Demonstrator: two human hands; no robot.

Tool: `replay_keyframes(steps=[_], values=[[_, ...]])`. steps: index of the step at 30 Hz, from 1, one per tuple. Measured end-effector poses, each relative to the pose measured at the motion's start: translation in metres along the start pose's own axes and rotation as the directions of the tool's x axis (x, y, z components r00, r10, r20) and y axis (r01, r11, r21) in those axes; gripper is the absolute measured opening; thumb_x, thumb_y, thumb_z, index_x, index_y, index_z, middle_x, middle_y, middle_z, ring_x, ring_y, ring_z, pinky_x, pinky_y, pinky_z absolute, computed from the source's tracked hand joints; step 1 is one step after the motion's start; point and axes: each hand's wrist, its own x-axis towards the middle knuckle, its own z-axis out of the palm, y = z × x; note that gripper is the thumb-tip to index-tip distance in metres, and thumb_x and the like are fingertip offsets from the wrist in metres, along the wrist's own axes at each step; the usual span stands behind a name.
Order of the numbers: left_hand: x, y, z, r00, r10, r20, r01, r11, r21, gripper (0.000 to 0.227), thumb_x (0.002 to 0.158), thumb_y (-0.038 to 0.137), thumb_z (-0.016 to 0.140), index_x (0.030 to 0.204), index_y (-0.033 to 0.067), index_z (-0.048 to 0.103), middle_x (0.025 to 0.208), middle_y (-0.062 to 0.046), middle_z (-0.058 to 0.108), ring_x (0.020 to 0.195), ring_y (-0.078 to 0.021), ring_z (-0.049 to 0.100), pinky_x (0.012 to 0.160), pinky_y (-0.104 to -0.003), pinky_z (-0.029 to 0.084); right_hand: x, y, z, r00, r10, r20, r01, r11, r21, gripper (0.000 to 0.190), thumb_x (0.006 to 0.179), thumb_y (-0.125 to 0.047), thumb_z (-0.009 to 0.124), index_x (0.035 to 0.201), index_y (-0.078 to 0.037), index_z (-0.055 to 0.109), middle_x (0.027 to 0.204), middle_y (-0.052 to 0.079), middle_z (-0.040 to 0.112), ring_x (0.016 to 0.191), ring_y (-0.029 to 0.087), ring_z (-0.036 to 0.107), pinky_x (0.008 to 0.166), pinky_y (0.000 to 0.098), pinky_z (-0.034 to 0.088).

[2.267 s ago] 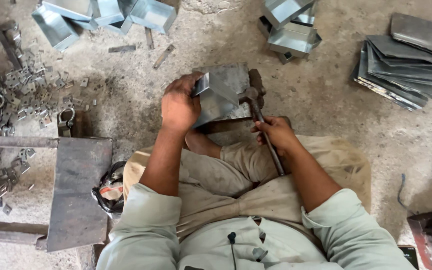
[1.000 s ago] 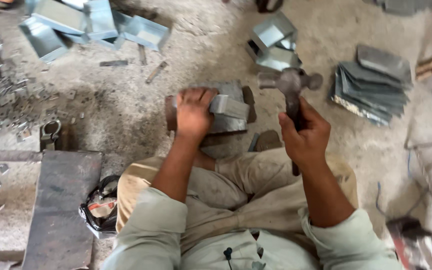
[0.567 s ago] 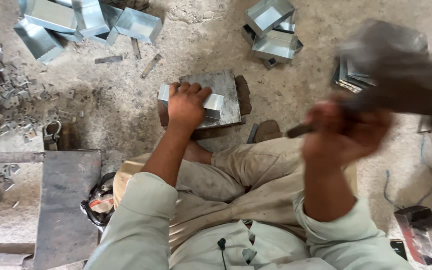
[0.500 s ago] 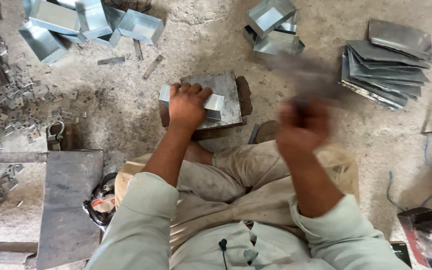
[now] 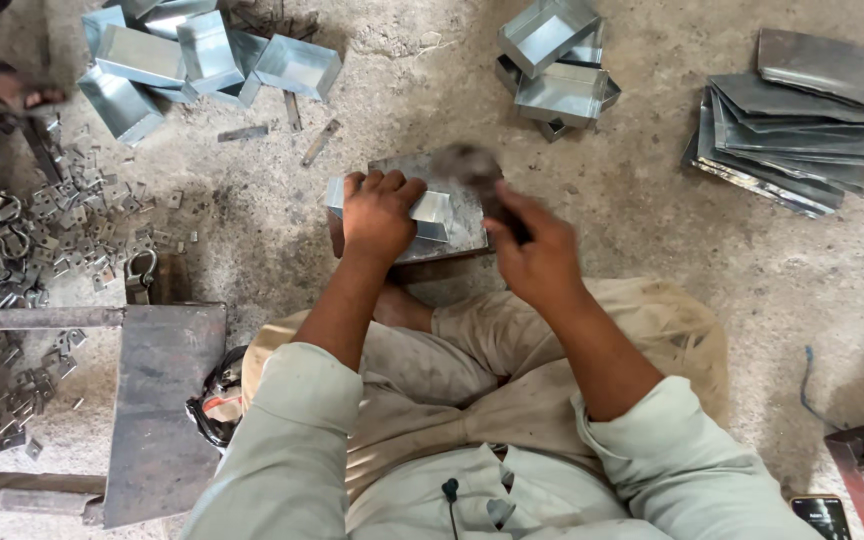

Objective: The person sits cross-legged on the floor and uses a hammer to shape rectangular metal pieces on a small anvil. They repeatedly pick up metal pieces, position them on the anvil, and strike them to form a box-like shape, then place the finished pieces into a pile.

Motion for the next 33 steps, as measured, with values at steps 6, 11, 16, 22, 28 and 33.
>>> replay_keyframes(steps=[6, 11, 16, 22, 28, 33], values=[[0.0, 0.001, 0.004, 0.999, -0.029, -0.023, 0.03, 1.0, 0.01, 0.033, 0.08, 0.01, 0.067, 0.108, 0.0259, 0.073, 0.105, 0.001, 0.069, 0.109, -0.0244, 0.063, 0.104, -0.048, 0.037, -0.003, 0.009, -0.004, 0.979, 0.201, 0.034, -0.202, 0.979, 0.025, 0.04, 0.093, -0.008, 0.079, 0.132, -0.004, 0.068, 0.102, 0.017, 0.077, 0.086, 0.016, 0.075, 0.077, 0.0282, 0.056], [0.0, 0.003, 0.001, 0.998, -0.043, 0.035, 0.041, 0.999, 0.035, 0.032, 0.078, 0.012, 0.067, 0.107, 0.0252, 0.072, 0.104, -0.001, 0.069, 0.109, -0.0251, 0.062, 0.103, -0.048, 0.037, -0.003, 0.028, 0.007, 0.957, 0.256, 0.137, -0.268, 0.96, 0.076, 0.043, 0.092, -0.008, 0.078, 0.133, -0.003, 0.066, 0.097, 0.016, 0.076, 0.081, 0.015, 0.071, 0.073, 0.0278, 0.055], [0.002, 0.005, -0.003, 0.996, -0.05, 0.072, 0.047, 0.998, 0.044, 0.035, 0.078, 0.01, 0.065, 0.11, 0.0234, 0.073, 0.105, -0.003, 0.069, 0.109, -0.0267, 0.062, 0.102, -0.05, 0.036, -0.015, 0.061, 0.015, 0.839, 0.523, 0.149, -0.536, 0.841, 0.072, 0.044, 0.09, -0.011, 0.078, 0.132, -0.006, 0.067, 0.09, 0.012, 0.076, 0.073, 0.013, 0.067, 0.066, 0.0287, 0.053], [0.01, 0.001, -0.007, 0.98, -0.105, 0.172, 0.109, 0.994, -0.014, 0.032, 0.091, 0.012, 0.059, 0.118, 0.0225, 0.072, 0.112, -0.005, 0.071, 0.114, -0.0281, 0.062, 0.102, -0.049, 0.04, -0.022, 0.095, 0.021, 0.785, 0.604, 0.139, -0.611, 0.792, 0.008, 0.043, 0.089, -0.013, 0.078, 0.13, -0.002, 0.068, 0.085, 0.011, 0.076, 0.07, 0.014, 0.067, 0.064, 0.0308, 0.053], [0.017, -0.01, 0.027, 0.922, -0.263, 0.284, 0.279, 0.96, -0.018, 0.034, 0.101, 0.031, 0.057, 0.131, 0.0159, 0.064, 0.132, -0.006, 0.066, 0.127, -0.0269, 0.057, 0.113, -0.053, 0.034, -0.02, 0.101, 0.027, 0.756, 0.631, 0.171, -0.646, 0.762, 0.043, 0.043, 0.089, -0.012, 0.077, 0.13, -0.003, 0.069, 0.081, 0.009, 0.075, 0.068, 0.012, 0.066, 0.062, 0.0301, 0.051], [-0.002, -0.011, 0.046, 0.921, -0.282, 0.268, 0.312, 0.947, -0.076, 0.064, 0.097, 0.046, 0.059, 0.15, 0.012, 0.047, 0.152, -0.011, 0.05, 0.145, -0.0343, 0.04, 0.121, -0.062, 0.016, -0.024, 0.107, 0.029, 0.757, 0.634, 0.157, -0.647, 0.762, 0.042, 0.042, 0.088, -0.012, 0.078, 0.129, -0.004, 0.07, 0.078, 0.007, 0.073, 0.066, 0.012, 0.064, 0.061, 0.0295, 0.05]])
